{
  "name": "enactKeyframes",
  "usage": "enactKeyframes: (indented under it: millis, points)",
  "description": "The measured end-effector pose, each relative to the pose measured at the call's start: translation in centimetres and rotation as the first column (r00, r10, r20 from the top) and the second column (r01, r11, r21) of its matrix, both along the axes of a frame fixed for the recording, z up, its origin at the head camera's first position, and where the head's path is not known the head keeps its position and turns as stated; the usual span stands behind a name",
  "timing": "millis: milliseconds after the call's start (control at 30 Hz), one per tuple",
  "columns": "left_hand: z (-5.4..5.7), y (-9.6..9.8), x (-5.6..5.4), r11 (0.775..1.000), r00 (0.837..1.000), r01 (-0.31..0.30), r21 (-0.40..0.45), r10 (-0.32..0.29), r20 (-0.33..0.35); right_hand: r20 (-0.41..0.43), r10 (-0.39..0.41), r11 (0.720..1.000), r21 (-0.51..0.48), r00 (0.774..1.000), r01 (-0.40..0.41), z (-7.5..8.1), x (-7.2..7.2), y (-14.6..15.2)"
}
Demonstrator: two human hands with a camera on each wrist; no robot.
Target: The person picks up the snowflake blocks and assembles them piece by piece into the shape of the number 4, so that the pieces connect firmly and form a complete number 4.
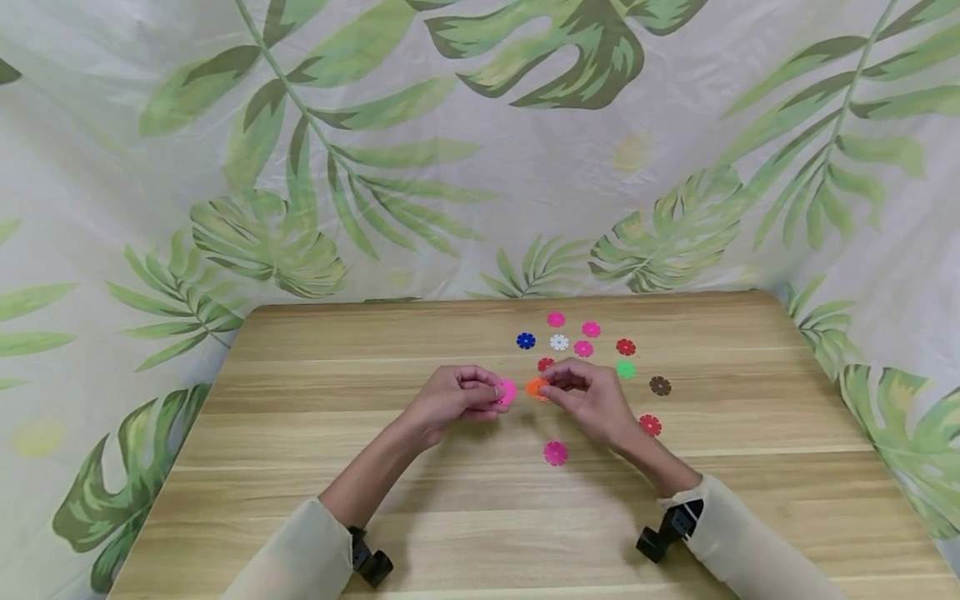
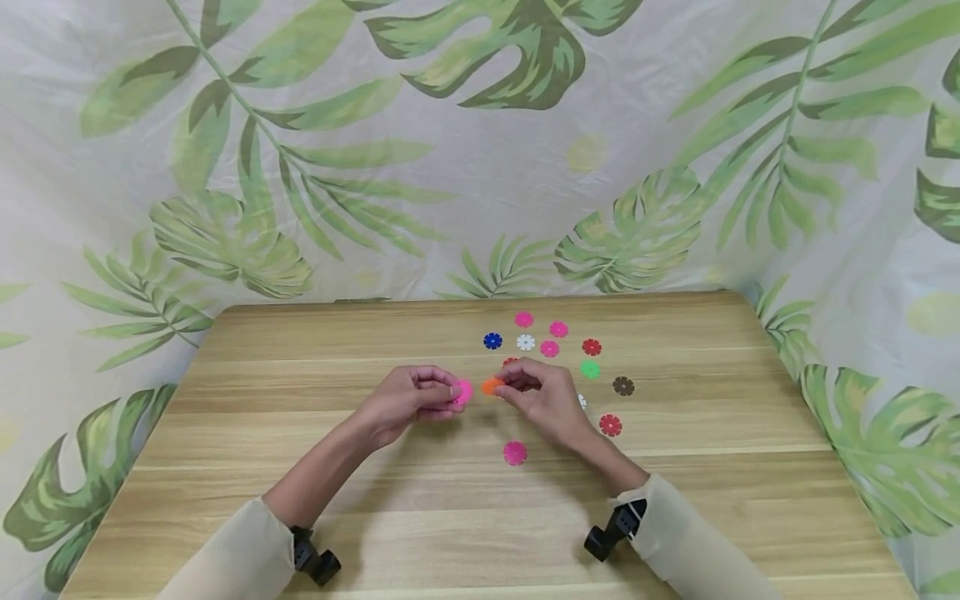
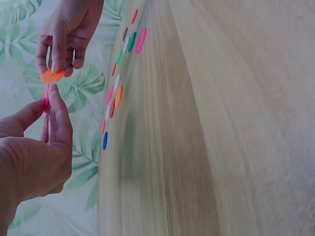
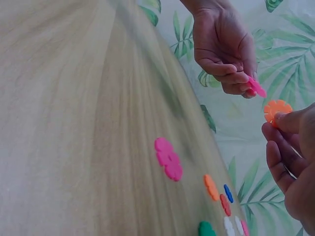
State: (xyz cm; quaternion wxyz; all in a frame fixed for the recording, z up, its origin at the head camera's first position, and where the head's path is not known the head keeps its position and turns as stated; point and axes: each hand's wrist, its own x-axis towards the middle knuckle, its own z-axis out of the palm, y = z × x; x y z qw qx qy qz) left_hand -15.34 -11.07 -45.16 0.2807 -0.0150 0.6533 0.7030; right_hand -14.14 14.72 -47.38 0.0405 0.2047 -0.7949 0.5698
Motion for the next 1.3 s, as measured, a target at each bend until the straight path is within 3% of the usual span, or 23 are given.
enactKeyframes:
  millis: [467,900,1300]
  points:
    - [1.2,0.5,1.2,0.999,1.0,-0.016,0.044,0.017,-0.007,-0.069,0.041,0.998,-0.051,0.997,-0.044,0.7,0.0,-0.4]
    - [1.4,0.7,1.4,0.997,1.0,-0.026,0.068,0.026,0.006,-0.041,0.05,0.992,-0.113,0.998,-0.055,0.8,0.3,-0.6]
    - [1.3,1.0,1.5,0.997,0.999,-0.042,0.061,0.043,-0.005,-0.131,0.053,0.981,-0.176,0.99,-0.076,0.5,0.2,-0.8]
